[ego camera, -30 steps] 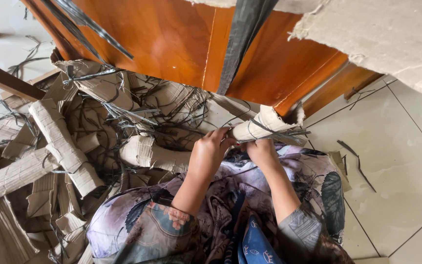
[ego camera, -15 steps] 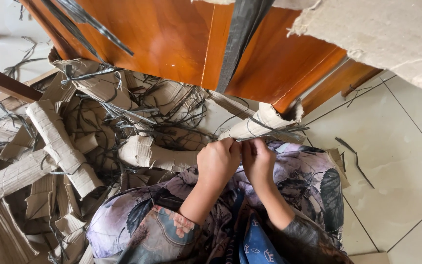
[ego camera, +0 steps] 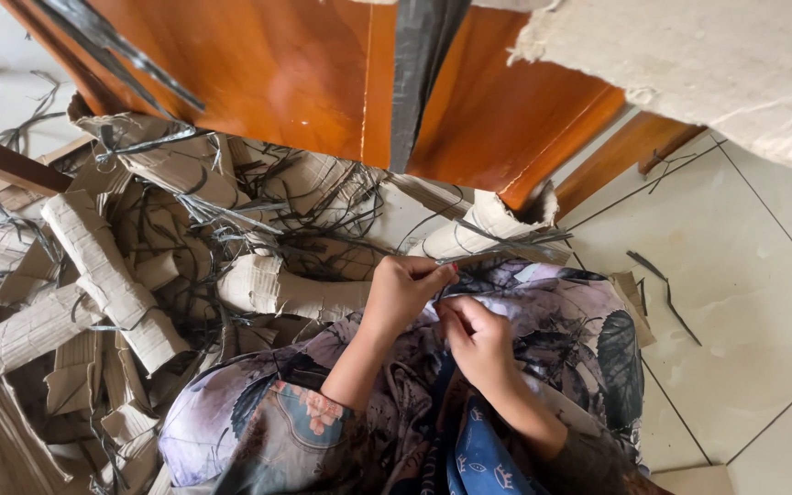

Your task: Wrapping wooden chair legs with protective cardboard and securing them with plastic straps.

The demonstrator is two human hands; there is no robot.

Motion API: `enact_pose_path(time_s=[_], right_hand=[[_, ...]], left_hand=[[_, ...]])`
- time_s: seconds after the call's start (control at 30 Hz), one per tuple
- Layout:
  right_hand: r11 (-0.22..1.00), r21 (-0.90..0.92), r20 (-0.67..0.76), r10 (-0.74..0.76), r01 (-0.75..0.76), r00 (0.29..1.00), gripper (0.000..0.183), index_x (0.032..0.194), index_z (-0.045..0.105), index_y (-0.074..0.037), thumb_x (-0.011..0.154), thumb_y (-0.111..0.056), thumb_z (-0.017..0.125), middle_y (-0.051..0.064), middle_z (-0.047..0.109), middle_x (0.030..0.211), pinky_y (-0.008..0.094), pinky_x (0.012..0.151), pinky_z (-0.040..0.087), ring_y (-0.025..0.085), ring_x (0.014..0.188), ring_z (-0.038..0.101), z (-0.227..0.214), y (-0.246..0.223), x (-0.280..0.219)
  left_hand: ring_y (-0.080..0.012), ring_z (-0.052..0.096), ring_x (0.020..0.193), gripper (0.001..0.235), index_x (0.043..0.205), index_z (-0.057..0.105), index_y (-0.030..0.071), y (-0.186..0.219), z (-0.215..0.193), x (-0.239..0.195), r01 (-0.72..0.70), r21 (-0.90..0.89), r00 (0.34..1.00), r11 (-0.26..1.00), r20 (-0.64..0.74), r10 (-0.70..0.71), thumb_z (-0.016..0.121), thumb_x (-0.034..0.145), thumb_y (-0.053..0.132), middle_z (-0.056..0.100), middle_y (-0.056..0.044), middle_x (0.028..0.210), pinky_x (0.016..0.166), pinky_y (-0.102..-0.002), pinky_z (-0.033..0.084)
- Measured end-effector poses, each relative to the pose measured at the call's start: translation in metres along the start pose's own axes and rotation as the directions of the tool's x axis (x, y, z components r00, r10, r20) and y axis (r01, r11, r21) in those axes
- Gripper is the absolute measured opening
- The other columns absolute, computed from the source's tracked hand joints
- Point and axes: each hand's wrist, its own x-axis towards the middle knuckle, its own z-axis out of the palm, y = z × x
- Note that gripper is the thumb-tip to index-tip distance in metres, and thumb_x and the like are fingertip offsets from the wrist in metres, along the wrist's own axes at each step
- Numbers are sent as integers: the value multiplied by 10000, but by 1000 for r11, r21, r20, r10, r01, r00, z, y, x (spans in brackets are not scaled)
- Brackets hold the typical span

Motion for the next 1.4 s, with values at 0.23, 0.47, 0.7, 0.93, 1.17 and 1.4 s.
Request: enact_pose_path(time_s=[0.23, 0.47, 0.7, 0.93, 1.17, 1.4], right_hand=[[619, 643, 183, 449, -452, 875, 298, 1086, 700, 2, 1083, -217, 498, 111, 708, 862, 270, 526, 477, 160, 634, 612, 5, 8, 13], [890, 412, -91, 252, -194, 963, 131, 1017, 790, -14, 947, 33, 690, 172, 721, 696, 287, 526, 506, 165, 584, 618, -1, 2, 29], [554, 541, 248, 614, -633, 749, 103, 903, 680, 50, 861, -42, 658, 201, 567, 571, 335, 378, 402, 226, 445, 515, 2, 33, 45], [389, 478, 384, 714, -787, 586, 173, 877, 696, -37, 917, -202, 666, 126, 622, 637, 243, 400, 296, 147, 468, 444, 10, 58, 44], [98, 537, 552, 710, -838, 437, 201, 814, 656, -95, 930, -243, 725, 19, 554, 596, 175, 435, 224, 71, 487, 379, 3, 51, 46], [-308, 682, 704, 520, -663, 484, 229, 904, 649, -49, 972, -249, 737, -26, 548, 754, 158, 469, 218, 30, 542, 341, 8, 75, 28]], left_hand=[[-140, 617, 702, 139, 804, 831, 106, -5, 2, 2, 66, -102, 998, 993, 11, -65, 768, 836, 226, 717, -137, 637, 622, -315, 515], [-139, 594, 551, 168, 743, 830, 142, -4, -6, -3, 70, 58, 997, 996, 29, -72, 731, 852, 224, 655, -69, 525, 553, -298, 482], [-98, 472, 460, 326, 545, 703, 157, -14, -10, -3, 37, 135, 994, 990, 99, -50, 662, 867, 180, 538, -26, 426, 502, -258, 402], [-129, 503, 543, 253, 707, 784, 59, -26, -9, 2, 42, 64, 987, 997, 152, -51, 633, 880, 166, 635, -104, 521, 540, -315, 459], [-170, 528, 532, 270, 740, 816, 71, 0, -16, -5, 24, 25, 982, 999, 185, -29, 640, 926, 154, 683, -135, 568, 548, -320, 455], [-242, 622, 595, 231, 741, 809, 86, 9, -21, -6, 36, 84, 975, 996, 215, -53, 666, 890, 190, 731, -150, 655, 609, -376, 514]])
